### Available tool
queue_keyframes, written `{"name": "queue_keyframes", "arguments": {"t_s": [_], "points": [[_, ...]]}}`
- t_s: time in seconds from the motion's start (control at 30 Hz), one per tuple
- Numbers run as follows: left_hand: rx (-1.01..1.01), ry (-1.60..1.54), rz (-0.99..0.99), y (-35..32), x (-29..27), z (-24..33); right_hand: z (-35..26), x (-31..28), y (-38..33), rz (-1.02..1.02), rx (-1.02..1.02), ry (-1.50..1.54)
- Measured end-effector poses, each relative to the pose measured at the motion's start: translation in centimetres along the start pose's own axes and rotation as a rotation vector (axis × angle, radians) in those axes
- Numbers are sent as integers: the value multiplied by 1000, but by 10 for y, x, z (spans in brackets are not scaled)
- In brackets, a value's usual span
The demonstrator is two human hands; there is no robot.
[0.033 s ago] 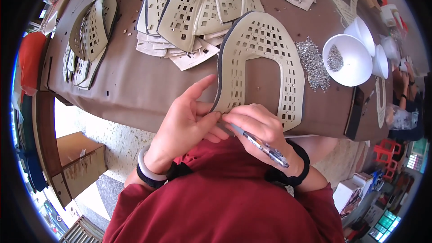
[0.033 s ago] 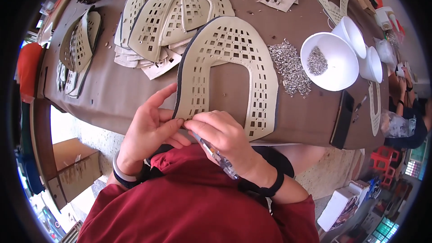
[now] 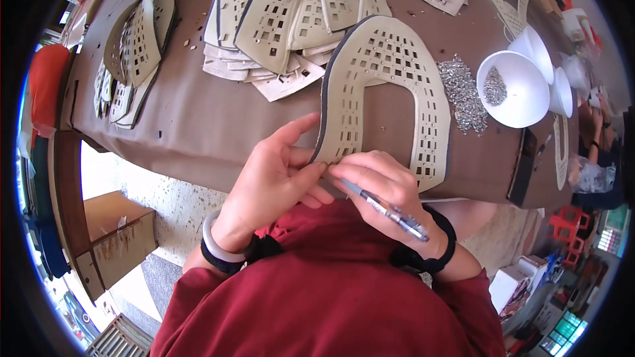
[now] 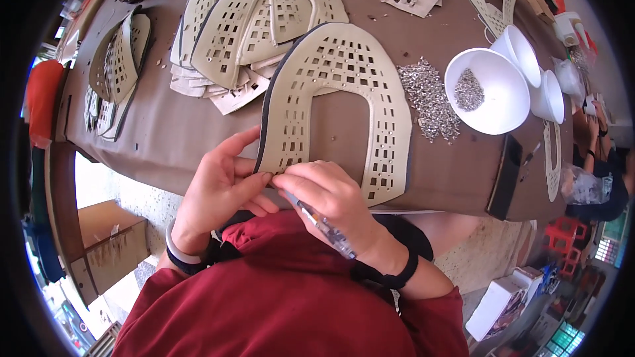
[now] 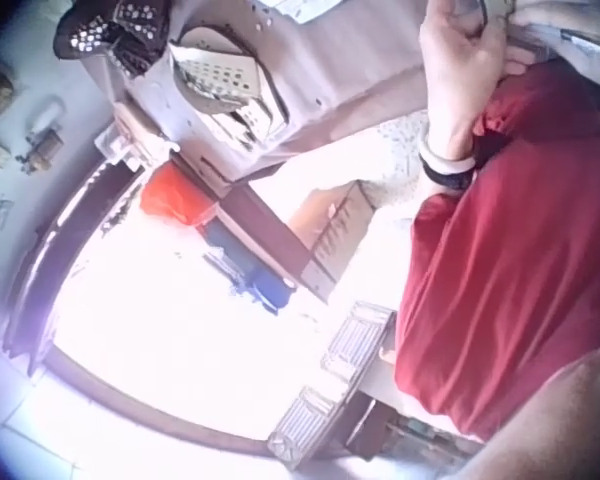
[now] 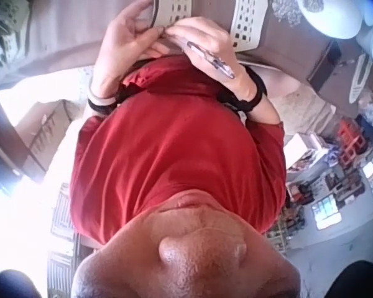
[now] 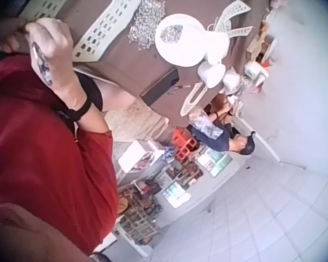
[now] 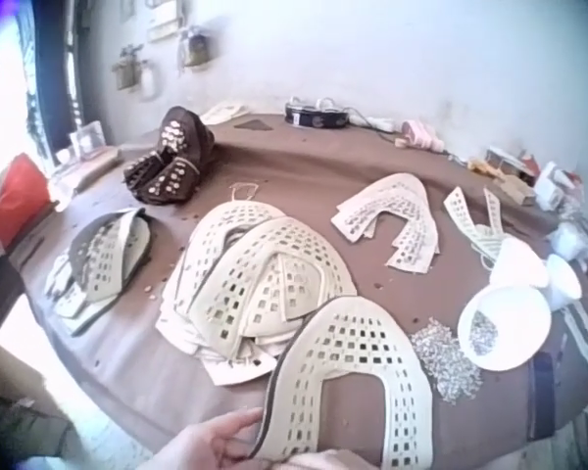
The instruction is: The person is applying small decorative studs or rhinestones to punched-out shoe upper patterns using an applicator pen tool.
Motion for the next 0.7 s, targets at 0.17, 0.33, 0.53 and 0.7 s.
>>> {"name": "queue_keyframes", "arguments": {"t_s": [0.17,0.33,0.53,0.7], "points": [[190,408,109,4,-10,-5,1,0,2,3,115,59],[220,481,95,4,-9,-7,1,0,2,6,138,63],[186,308,34,8,-9,-13,0,2,2,15,47,-7],[-5,237,-88,9,-13,2,7,-28,4,18,499,368]]}}
Point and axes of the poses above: each hand's wrist, its own y-axis towards the middle knuckle, its own x-axis out of the palm, z = x × y, the point moved 1 cm from there along y, towards the middle knuckle, and after that the axes turned 6 degrees about z, right-handed, at the moved point
